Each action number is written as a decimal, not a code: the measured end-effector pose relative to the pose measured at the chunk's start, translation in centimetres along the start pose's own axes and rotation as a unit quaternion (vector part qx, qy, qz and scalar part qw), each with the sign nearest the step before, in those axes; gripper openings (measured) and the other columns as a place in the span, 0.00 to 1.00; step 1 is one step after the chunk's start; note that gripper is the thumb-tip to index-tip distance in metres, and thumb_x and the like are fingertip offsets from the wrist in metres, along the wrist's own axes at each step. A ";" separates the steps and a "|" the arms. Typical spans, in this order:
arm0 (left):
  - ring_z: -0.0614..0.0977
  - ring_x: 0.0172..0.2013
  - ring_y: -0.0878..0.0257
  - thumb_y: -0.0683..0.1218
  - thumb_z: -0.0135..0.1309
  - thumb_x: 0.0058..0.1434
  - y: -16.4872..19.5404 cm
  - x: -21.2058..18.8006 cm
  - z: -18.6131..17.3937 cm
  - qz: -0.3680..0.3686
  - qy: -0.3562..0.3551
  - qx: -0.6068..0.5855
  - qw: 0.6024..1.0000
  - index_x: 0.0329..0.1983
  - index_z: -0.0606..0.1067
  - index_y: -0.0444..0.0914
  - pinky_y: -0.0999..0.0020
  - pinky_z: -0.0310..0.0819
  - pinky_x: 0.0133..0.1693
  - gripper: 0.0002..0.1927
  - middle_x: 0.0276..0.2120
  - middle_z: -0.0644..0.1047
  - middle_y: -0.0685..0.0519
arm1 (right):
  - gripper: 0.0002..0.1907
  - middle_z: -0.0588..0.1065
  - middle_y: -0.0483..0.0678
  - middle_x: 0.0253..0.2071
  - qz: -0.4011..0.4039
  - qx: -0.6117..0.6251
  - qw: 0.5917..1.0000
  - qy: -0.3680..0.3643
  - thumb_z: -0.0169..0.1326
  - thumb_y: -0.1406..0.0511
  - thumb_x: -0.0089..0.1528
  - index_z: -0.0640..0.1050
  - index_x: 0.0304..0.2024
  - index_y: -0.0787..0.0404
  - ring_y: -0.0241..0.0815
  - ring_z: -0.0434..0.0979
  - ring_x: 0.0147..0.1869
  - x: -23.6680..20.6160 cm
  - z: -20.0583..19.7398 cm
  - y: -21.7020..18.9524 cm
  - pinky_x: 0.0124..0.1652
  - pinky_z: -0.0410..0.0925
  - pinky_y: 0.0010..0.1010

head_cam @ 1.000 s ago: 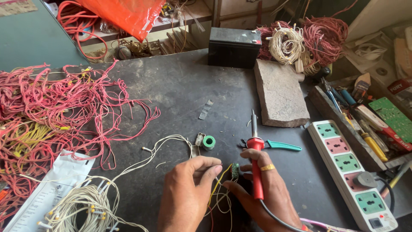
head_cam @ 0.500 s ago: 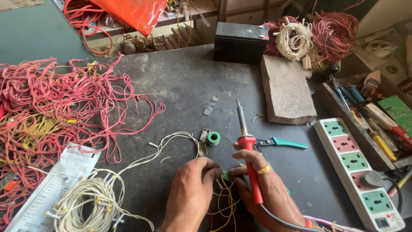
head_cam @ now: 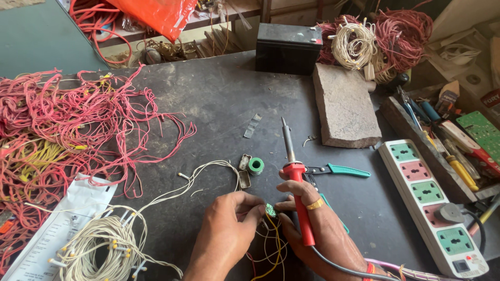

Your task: The person solders wires to a small green circuit board using a soldering iron and solder wire. They strip wire ends with pliers, tin the leads, and attach them to the board one at a time. The work is performed on a cluttered workbench with piles of wires and tools nearby.

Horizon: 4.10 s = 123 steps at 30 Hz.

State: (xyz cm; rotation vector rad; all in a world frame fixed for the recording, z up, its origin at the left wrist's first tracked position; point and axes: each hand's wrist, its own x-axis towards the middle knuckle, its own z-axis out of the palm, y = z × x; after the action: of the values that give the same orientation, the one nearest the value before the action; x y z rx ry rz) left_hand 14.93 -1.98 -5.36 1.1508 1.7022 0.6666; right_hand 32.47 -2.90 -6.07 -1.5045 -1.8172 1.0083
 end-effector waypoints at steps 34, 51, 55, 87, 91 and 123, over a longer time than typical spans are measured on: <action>0.89 0.38 0.67 0.49 0.64 0.56 0.5 0.5 0.4 -0.064 -0.049 0.018 0.997 0.50 0.75 0.43 0.70 0.81 0.45 0.19 0.36 0.88 0.57 | 0.30 0.74 0.47 0.61 0.014 -0.034 0.995 -0.092 0.62 0.64 0.58 0.66 0.60 0.44 0.46 0.81 0.60 0.5 -1.2 -0.5 0.52 0.75 0.39; 0.88 0.39 0.66 0.50 0.65 0.56 0.5 0.4 0.8 -0.076 -0.026 0.017 0.997 0.51 0.76 0.44 0.68 0.80 0.46 0.20 0.34 0.87 0.56 | 0.29 0.74 0.51 0.58 -0.052 -0.052 0.995 -0.060 0.62 0.66 0.57 0.68 0.59 0.48 0.51 0.82 0.54 0.2 -1.0 0.4 0.45 0.76 0.41; 0.88 0.39 0.66 0.51 0.64 0.57 0.6 0.4 0.9 -0.074 -0.020 0.028 0.997 0.52 0.75 0.45 0.68 0.79 0.47 0.21 0.34 0.87 0.57 | 0.26 0.75 0.50 0.55 -0.059 -0.051 0.995 -0.062 0.62 0.65 0.58 0.67 0.56 0.50 0.50 0.83 0.55 0.2 -1.0 0.4 0.46 0.76 0.40; 0.85 0.30 0.66 0.48 0.66 0.52 -1.0 1.7 3.0 -0.051 0.037 -0.063 0.996 0.40 0.70 0.39 0.68 0.79 0.37 0.18 0.28 0.85 0.54 | 0.17 0.78 0.68 0.31 0.301 0.255 0.909 0.135 0.46 0.66 0.67 0.79 0.50 0.72 0.55 0.81 0.25 -7.7 -6.3 9.6 0.26 0.76 0.45; 0.85 0.31 0.68 0.47 0.66 0.53 -0.7 1.6 2.8 -0.056 0.035 -0.054 0.996 0.37 0.69 0.39 0.69 0.79 0.38 0.17 0.27 0.85 0.55 | 0.16 0.79 0.64 0.33 0.287 0.253 0.921 0.076 0.47 0.66 0.67 0.80 0.51 0.68 0.51 0.82 0.31 -7.6 -5.7 11.3 0.31 0.79 0.41; 0.86 0.31 0.69 0.46 0.65 0.54 0.0 1.3 2.4 -0.081 0.017 -0.060 0.995 0.36 0.66 0.40 0.70 0.79 0.38 0.17 0.27 0.85 0.54 | 0.15 0.78 0.63 0.26 0.213 0.248 0.935 0.136 0.46 0.70 0.65 0.81 0.45 0.73 0.45 0.79 0.21 -7.7 -2.5 10.5 0.22 0.73 0.33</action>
State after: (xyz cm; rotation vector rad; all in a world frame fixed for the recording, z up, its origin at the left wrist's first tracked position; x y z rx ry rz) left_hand 16.98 -0.95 -6.90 0.9121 1.7376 0.6815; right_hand 41.87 -9.09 -13.06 -1.6347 -0.9606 1.2677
